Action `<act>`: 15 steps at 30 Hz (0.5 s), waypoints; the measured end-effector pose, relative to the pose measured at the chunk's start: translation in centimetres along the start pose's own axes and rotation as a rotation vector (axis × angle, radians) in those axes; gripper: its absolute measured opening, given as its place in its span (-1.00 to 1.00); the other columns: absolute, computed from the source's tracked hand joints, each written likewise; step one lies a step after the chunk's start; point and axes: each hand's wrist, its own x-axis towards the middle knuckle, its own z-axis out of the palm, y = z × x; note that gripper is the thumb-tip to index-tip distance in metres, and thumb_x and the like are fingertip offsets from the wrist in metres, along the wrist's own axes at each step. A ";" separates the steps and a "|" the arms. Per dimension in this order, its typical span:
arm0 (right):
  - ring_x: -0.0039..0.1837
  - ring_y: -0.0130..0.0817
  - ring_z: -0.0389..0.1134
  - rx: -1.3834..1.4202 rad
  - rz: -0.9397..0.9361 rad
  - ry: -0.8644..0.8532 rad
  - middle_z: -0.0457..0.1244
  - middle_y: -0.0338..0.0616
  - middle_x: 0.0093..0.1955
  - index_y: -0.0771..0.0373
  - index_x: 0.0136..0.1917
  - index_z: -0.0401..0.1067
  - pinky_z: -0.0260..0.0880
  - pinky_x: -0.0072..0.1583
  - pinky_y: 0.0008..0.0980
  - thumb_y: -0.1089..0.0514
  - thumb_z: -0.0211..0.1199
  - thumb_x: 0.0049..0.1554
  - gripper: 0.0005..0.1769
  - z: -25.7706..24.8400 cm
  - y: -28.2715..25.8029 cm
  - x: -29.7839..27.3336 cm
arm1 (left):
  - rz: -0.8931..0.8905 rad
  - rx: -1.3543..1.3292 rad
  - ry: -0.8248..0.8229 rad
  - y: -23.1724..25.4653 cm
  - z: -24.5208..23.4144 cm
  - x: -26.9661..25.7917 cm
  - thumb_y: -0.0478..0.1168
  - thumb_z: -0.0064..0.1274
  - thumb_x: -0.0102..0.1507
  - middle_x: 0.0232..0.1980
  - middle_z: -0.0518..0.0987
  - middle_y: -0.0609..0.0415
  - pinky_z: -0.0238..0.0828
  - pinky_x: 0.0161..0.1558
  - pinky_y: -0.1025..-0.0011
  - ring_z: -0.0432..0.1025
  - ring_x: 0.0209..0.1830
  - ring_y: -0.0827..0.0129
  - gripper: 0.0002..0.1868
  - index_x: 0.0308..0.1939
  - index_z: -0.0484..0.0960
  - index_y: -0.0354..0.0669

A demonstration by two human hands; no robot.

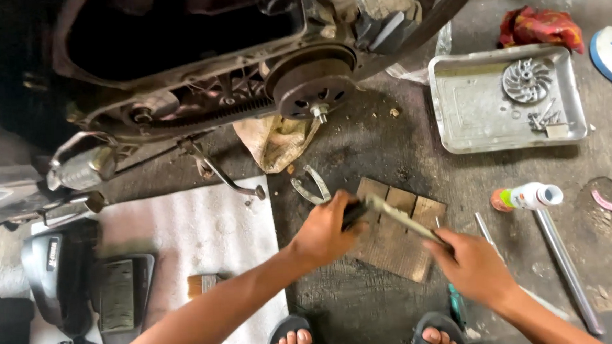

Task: Disassemble a motorcycle CVT system using a socket wrench and specialized tools

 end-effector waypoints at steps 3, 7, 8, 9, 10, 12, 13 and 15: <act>-0.03 0.15 0.48 -0.031 -0.018 0.102 0.43 0.08 -0.22 0.02 0.04 0.53 0.45 -0.04 0.10 -0.22 0.14 0.21 -0.64 2.1 2.7 2.3 | -0.092 -0.036 0.063 -1.0 1.1 1.4 -0.15 0.16 0.23 0.07 0.64 -0.21 0.57 -0.13 -0.15 0.59 -0.08 -0.25 -0.36 0.37 0.33 0.02; 0.03 0.16 0.48 0.033 0.096 0.147 0.46 0.10 -0.19 0.03 0.15 0.54 0.44 0.07 0.13 -0.31 0.07 0.24 -0.51 2.8 7.3 4.1 | -0.084 0.001 0.189 -8.3 -1.7 2.5 -0.24 0.14 0.20 0.12 0.60 -0.26 0.53 -0.01 -0.12 0.59 -0.06 -0.22 -0.39 0.35 0.41 -0.12; 0.06 0.16 0.48 0.085 0.156 0.146 0.46 0.11 -0.13 0.05 0.19 0.53 0.44 0.10 0.11 -0.29 0.06 0.26 -0.51 3.3 8.8 4.6 | -0.202 0.078 0.183 -11.9 -1.4 2.6 -0.16 0.11 0.22 0.05 0.66 -0.15 0.52 0.01 -0.09 0.60 -0.04 -0.14 -0.49 0.26 0.49 -0.08; 0.10 0.16 0.47 0.138 0.217 0.146 0.46 0.11 -0.08 0.07 0.23 0.52 0.43 0.13 0.10 -0.26 0.06 0.29 -0.51 3.7 10.3 5.0 | -0.320 0.156 0.177 -15.5 -1.1 2.9 -0.08 0.08 0.25 -0.01 0.73 -0.04 0.50 0.03 -0.06 0.60 -0.01 -0.07 -0.58 0.18 0.57 -0.03; 0.10 0.16 0.47 0.139 0.220 0.149 0.46 0.11 -0.08 0.07 0.23 0.52 0.43 0.13 0.10 -0.26 0.06 0.29 -0.51 4.2 11.0 5.2 | -0.316 0.156 0.175 -14.8 -1.2 2.7 -0.08 0.08 0.25 -0.01 0.73 -0.04 0.50 0.03 -0.06 0.60 -0.01 -0.07 -0.58 0.18 0.57 -0.03; 0.27 0.28 0.38 0.219 0.370 0.161 0.40 0.29 0.15 0.12 0.36 0.42 0.35 0.27 0.19 -0.18 0.03 0.30 -0.49 4.9 12.5 5.6 | -0.429 0.350 0.084 -13.6 -1.2 2.4 -0.08 0.01 0.25 -0.09 0.75 0.01 0.56 -0.02 -0.06 0.63 -0.10 -0.07 -0.72 0.02 0.63 0.08; 0.27 0.28 0.38 0.216 0.373 0.164 0.40 0.29 0.15 0.12 0.36 0.42 0.35 0.27 0.19 -0.18 0.03 0.30 -0.49 5.6 13.5 6.0 | -0.426 0.346 0.084 -14.1 -0.6 1.8 -0.08 0.01 0.25 -0.09 0.75 0.01 0.56 -0.02 -0.06 0.63 -0.10 -0.07 -0.72 0.02 0.63 0.08; 0.31 0.32 0.35 0.197 0.438 0.159 0.36 0.40 0.21 0.19 0.40 0.37 0.31 0.32 0.19 -0.14 0.01 0.31 -0.47 6.6 15.5 6.8 | -0.492 0.519 -0.081 -15.1 0.7 0.9 0.08 -0.01 0.23 -0.09 0.74 0.12 0.58 0.03 0.01 0.64 -0.07 0.05 -0.66 0.07 0.56 0.27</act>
